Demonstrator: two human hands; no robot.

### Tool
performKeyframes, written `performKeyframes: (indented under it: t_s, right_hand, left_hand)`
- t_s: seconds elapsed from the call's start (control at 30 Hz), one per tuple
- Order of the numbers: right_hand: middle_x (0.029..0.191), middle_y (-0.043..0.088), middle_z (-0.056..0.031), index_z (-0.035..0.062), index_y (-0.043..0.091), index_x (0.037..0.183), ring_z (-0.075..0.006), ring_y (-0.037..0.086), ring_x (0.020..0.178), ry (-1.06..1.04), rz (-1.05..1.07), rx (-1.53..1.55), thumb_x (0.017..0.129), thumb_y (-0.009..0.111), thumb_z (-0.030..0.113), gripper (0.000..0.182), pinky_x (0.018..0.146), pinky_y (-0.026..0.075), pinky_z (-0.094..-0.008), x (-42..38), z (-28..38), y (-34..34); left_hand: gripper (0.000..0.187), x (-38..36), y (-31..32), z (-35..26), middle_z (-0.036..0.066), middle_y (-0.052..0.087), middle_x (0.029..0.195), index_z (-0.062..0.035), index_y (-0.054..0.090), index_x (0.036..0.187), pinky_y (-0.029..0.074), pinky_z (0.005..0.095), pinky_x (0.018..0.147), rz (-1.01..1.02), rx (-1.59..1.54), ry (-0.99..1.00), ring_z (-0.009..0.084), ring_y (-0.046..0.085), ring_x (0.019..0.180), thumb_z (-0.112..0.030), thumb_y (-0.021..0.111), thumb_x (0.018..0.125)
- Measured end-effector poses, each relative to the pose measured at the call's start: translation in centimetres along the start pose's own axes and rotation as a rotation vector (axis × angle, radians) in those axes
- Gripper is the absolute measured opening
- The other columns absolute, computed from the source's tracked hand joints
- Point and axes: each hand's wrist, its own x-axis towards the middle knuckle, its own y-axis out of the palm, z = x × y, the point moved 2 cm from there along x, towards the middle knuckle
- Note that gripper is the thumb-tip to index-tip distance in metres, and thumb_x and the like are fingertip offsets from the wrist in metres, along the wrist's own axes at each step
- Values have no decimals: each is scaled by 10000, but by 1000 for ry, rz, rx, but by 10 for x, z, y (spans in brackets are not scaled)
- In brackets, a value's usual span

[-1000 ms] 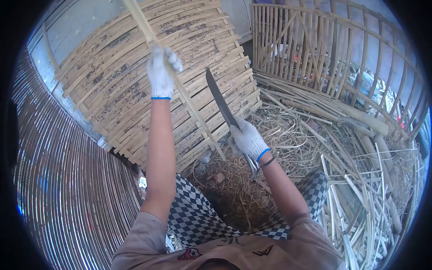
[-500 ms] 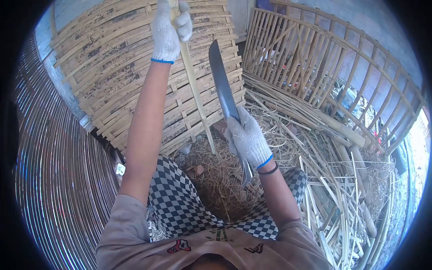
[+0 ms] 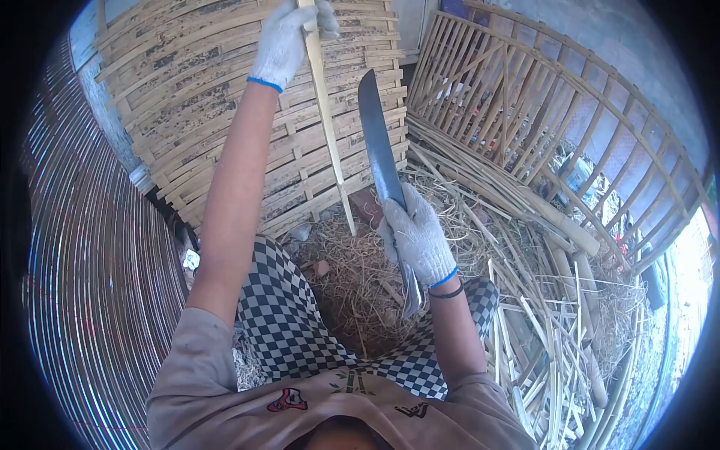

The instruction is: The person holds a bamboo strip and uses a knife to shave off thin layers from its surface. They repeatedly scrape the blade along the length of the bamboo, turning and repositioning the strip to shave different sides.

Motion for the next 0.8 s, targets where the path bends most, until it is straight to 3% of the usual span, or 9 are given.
performKeyframes:
  t_s: [0.03,0.13,0.23,0.37,0.53,0.63,0.67,0.8]
  right_hand:
    - [647,555,-3,51,521,1053,-81,491,441,2,1,-4,1070,515,222,171,428,401,-231,0,1,1]
    - [657,554,-4,46,518,1054,-81,493,442,-1,7,35,1070,511,213,167,424,404,-233,4,-2,6]
    - [670,552,-4,37,523,1071,-82,499,448,-3,23,20,1072,505,203,167,420,412,-240,7,6,14]
    - [672,562,-15,20,528,1293,-90,497,450,-77,-93,-54,1077,494,201,284,411,402,-251,21,15,23]
    - [708,600,-127,-21,527,1137,-170,577,540,-256,-259,-297,1021,500,127,190,493,472,-360,54,11,38]
    - [714,586,-95,-11,529,1128,-144,578,569,-202,-183,-234,1031,511,136,177,513,472,-332,58,10,29]
    - [719,564,-54,3,534,1114,-116,581,613,-67,-149,-57,1045,514,160,173,548,471,-306,42,37,34]
    - [684,541,-15,52,515,1114,-104,518,460,-384,-319,-17,1066,485,193,152,415,422,-267,60,26,23]
  left_hand:
    - [481,6,4,-5,-44,444,618,-123,556,898,299,265,400,-23,-137,-37,92,400,460,-565,479,1069]
    - [487,2,3,-10,-48,397,583,-136,536,842,292,274,379,39,-279,-258,94,353,430,-549,449,1085]
    - [525,0,4,-8,-58,359,556,-153,503,794,260,269,356,323,-409,-183,87,309,403,-602,452,1062]
    - [569,-9,23,-11,-63,326,536,-161,469,761,229,263,340,257,-346,-205,81,279,382,-659,445,1035]
    - [585,-17,59,-13,-53,351,514,-166,473,733,236,265,337,100,-211,-256,89,312,360,-661,433,1044]
    - [581,-16,63,-12,-41,371,498,-166,469,703,235,277,335,42,-168,-244,98,331,352,-629,451,1053]
    - [579,-15,63,-9,-39,373,499,-164,471,702,237,278,335,30,-155,-230,100,334,352,-623,454,1055]
    - [566,-15,63,-7,-29,394,500,-159,480,695,250,283,337,13,-145,-222,108,357,356,-587,461,1066]
